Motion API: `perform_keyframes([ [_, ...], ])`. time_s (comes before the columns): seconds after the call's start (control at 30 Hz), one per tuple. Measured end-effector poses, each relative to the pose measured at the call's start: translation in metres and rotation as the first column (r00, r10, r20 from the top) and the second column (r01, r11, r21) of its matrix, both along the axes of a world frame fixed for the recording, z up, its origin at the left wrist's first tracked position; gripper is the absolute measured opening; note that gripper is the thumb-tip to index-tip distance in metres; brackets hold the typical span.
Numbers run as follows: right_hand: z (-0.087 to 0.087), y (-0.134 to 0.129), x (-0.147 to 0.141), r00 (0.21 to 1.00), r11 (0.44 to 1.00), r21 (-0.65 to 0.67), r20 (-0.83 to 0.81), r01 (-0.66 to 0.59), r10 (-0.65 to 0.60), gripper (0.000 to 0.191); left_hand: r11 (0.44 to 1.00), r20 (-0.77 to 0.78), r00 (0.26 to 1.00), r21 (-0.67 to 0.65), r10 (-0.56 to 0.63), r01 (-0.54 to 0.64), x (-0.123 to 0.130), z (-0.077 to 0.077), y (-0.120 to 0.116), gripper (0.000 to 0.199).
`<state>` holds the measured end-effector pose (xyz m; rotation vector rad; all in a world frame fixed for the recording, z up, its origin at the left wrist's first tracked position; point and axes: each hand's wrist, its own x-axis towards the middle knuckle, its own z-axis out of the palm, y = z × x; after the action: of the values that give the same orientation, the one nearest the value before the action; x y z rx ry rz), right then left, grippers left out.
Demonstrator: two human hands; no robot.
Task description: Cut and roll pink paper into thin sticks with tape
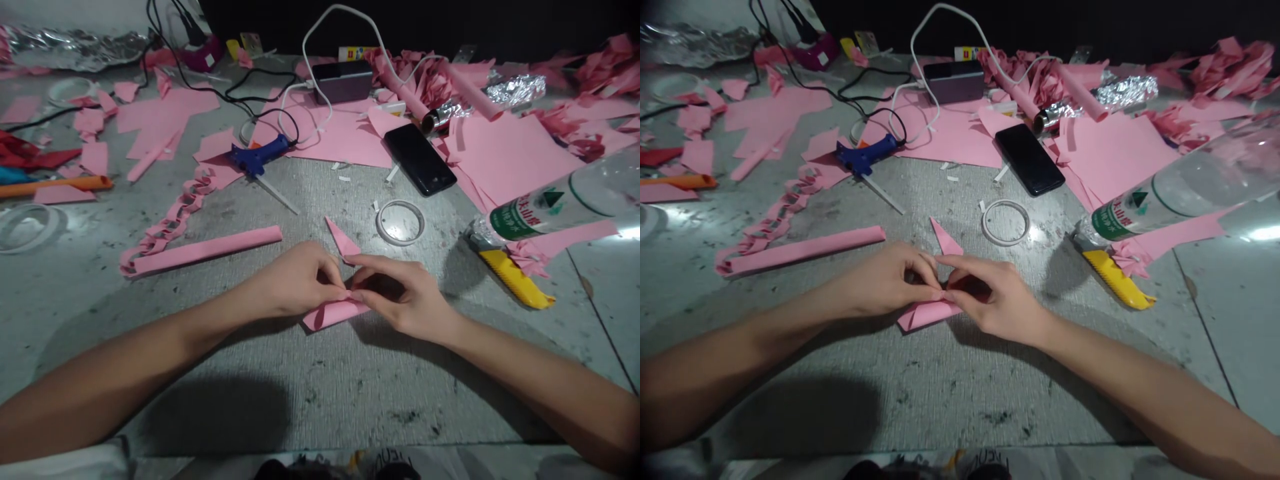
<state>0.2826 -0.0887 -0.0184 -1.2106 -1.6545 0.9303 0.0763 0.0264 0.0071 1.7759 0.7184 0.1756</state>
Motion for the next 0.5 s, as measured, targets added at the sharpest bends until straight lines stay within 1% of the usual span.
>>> perform_keyframes([
  [0.07, -0.001, 0.0, 0.0, 1.0, 1.0, 0.007, 0.021, 0.001, -0.001, 0.047, 0.997, -0.052, 0.996, -0.001, -0.071, 0.071, 0.001, 0.001, -0.001, 0.018],
  [0.1, -0.001, -0.001, -0.001, 1.0, 1.0, 0.01, 0.029, 0.003, -0.003, 0.047, 0.996, -0.064, 0.994, 0.0, -0.087, 0.087, 0.001, 0.001, -0.002, 0.019],
  [0.2, -0.002, -0.001, -0.001, 1.0, 1.0, 0.008, 0.028, 0.002, -0.002, 0.047, 0.996, -0.077, 0.994, 0.028, -0.083, 0.086, 0.0, 0.0, -0.002, 0.017],
  [0.3, -0.004, -0.001, -0.001, 1.0, 1.0, 0.021, 0.016, -0.008, 0.008, 0.049, 0.991, -0.107, 0.99, 0.087, -0.096, 0.106, 0.001, 0.002, -0.004, 0.018],
  [0.43, -0.005, 0.0, -0.001, 1.0, 0.999, 0.048, 0.003, -0.006, 0.006, 0.049, 0.956, -0.145, 0.973, 0.208, -0.18, 0.208, 0.002, 0.011, -0.007, 0.03],
  [0.5, -0.006, 0.0, 0.0, 1.0, 0.998, 0.059, 0.007, -0.013, 0.012, 0.051, 0.936, -0.158, 0.96, 0.232, -0.231, 0.263, 0.003, 0.015, -0.008, 0.037],
])
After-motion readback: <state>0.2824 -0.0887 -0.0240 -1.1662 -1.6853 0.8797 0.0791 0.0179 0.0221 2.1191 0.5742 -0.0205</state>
